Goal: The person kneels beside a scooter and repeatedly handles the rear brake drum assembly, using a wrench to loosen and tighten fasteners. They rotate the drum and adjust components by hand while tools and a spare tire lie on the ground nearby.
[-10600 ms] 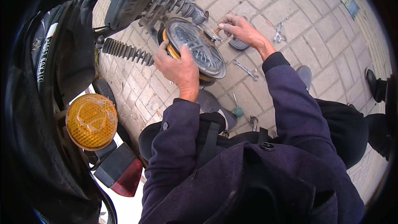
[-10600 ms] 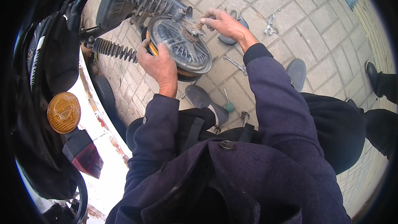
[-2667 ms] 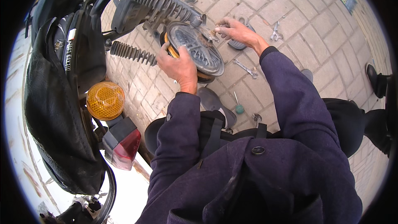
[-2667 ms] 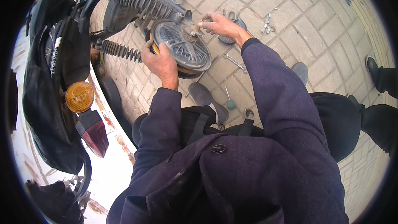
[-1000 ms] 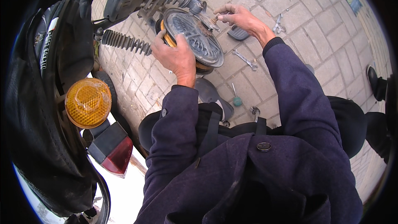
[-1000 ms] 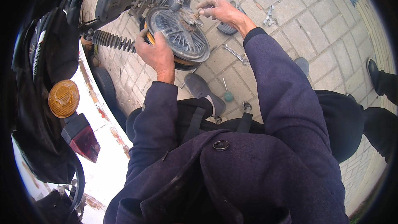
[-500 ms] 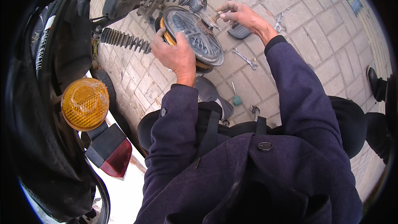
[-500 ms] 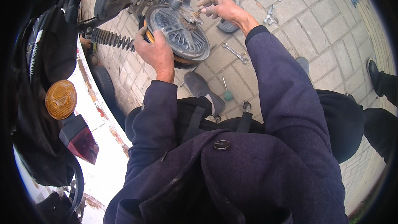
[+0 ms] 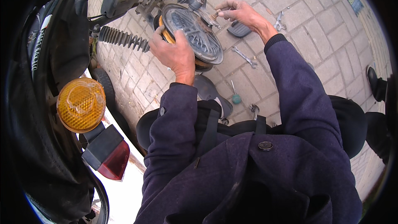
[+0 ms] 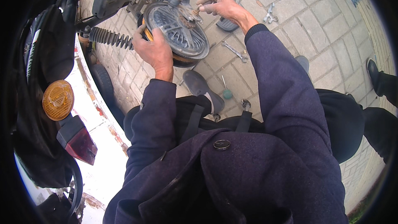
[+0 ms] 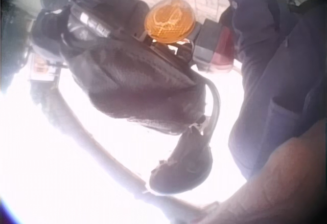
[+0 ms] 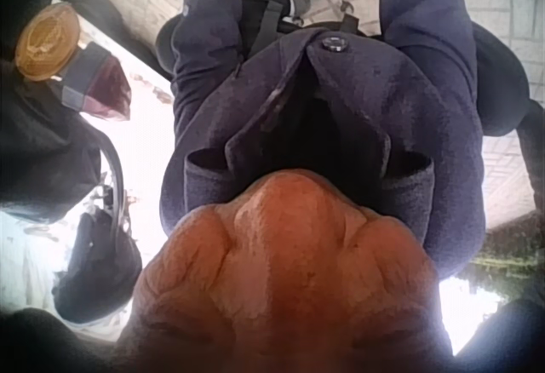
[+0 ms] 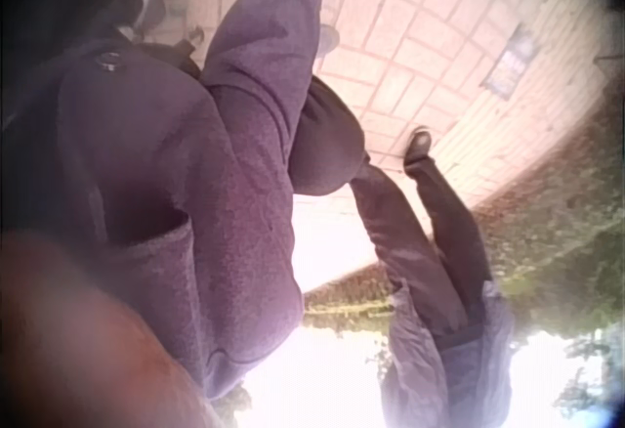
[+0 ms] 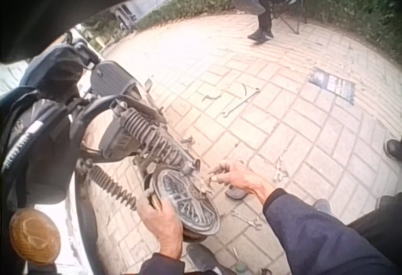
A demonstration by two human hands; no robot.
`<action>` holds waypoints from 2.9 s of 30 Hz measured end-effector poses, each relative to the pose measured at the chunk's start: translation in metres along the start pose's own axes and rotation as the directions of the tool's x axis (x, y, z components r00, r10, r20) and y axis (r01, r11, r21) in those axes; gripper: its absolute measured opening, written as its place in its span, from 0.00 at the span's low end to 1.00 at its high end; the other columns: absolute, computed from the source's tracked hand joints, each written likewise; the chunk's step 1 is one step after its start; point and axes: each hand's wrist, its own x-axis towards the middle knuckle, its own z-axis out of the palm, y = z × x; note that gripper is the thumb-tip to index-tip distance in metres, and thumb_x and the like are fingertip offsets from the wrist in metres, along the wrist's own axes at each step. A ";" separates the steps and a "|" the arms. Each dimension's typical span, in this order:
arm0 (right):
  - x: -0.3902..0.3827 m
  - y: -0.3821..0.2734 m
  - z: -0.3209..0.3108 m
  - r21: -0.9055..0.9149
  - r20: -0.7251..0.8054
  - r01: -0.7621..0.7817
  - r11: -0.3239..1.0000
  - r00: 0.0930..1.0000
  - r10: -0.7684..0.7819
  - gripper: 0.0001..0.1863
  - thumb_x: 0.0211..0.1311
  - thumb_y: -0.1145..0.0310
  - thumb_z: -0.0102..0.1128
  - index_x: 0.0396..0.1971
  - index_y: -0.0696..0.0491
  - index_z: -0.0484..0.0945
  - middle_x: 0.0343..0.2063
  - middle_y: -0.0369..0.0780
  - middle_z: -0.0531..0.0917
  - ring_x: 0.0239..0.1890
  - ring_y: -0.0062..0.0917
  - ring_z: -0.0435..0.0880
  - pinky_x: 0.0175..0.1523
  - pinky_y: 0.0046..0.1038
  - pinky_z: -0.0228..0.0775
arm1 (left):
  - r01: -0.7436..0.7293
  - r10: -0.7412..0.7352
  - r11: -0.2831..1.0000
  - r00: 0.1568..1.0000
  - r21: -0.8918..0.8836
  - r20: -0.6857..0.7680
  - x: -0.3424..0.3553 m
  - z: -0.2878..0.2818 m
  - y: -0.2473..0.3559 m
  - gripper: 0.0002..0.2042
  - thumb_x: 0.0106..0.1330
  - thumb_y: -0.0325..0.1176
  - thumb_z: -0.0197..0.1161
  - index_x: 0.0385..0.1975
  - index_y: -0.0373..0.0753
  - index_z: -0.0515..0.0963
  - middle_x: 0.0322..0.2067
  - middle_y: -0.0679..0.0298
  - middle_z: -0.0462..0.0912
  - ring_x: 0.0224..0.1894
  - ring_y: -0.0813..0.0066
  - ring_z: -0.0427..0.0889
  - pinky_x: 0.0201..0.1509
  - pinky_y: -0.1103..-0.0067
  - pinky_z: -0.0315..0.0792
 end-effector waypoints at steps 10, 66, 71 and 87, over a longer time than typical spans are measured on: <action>0.004 0.003 0.005 -0.026 -0.054 -0.031 0.999 0.998 0.030 0.20 0.62 0.55 0.69 0.44 0.57 0.83 0.28 0.33 0.80 0.30 0.16 0.76 0.33 0.19 0.69 | 0.001 -0.001 1.000 1.000 -0.018 -0.003 0.000 0.001 -0.001 0.21 0.57 0.35 0.62 0.49 0.31 0.74 0.45 0.47 0.73 0.50 0.47 0.72 0.59 0.61 0.64; 0.007 0.004 0.017 -0.558 -0.081 0.149 0.817 0.969 -0.232 0.27 0.71 0.43 0.51 0.37 0.56 0.81 0.23 0.41 0.77 0.30 0.22 0.77 0.35 0.29 0.68 | -0.002 0.002 1.000 1.000 -0.030 -0.003 -0.001 0.001 -0.002 0.22 0.57 0.36 0.63 0.49 0.31 0.74 0.45 0.47 0.73 0.51 0.47 0.72 0.59 0.61 0.64; 0.002 0.006 0.012 -0.093 -0.018 -0.029 0.995 0.999 0.027 0.22 0.71 0.50 0.56 0.43 0.55 0.81 0.30 0.35 0.80 0.33 0.16 0.76 0.37 0.21 0.67 | -0.017 0.017 0.999 1.000 -0.041 -0.009 0.000 0.001 -0.003 0.21 0.57 0.36 0.62 0.49 0.30 0.74 0.45 0.46 0.73 0.51 0.47 0.71 0.60 0.61 0.64; -0.003 0.015 -0.002 0.139 0.065 -0.021 0.990 0.998 0.012 0.22 0.70 0.58 0.58 0.57 0.55 0.78 0.43 0.35 0.84 0.41 0.17 0.80 0.43 0.20 0.71 | -0.003 0.003 1.000 1.000 -0.012 -0.017 0.000 0.000 0.001 0.21 0.57 0.36 0.60 0.48 0.27 0.76 0.46 0.44 0.76 0.51 0.47 0.73 0.61 0.62 0.64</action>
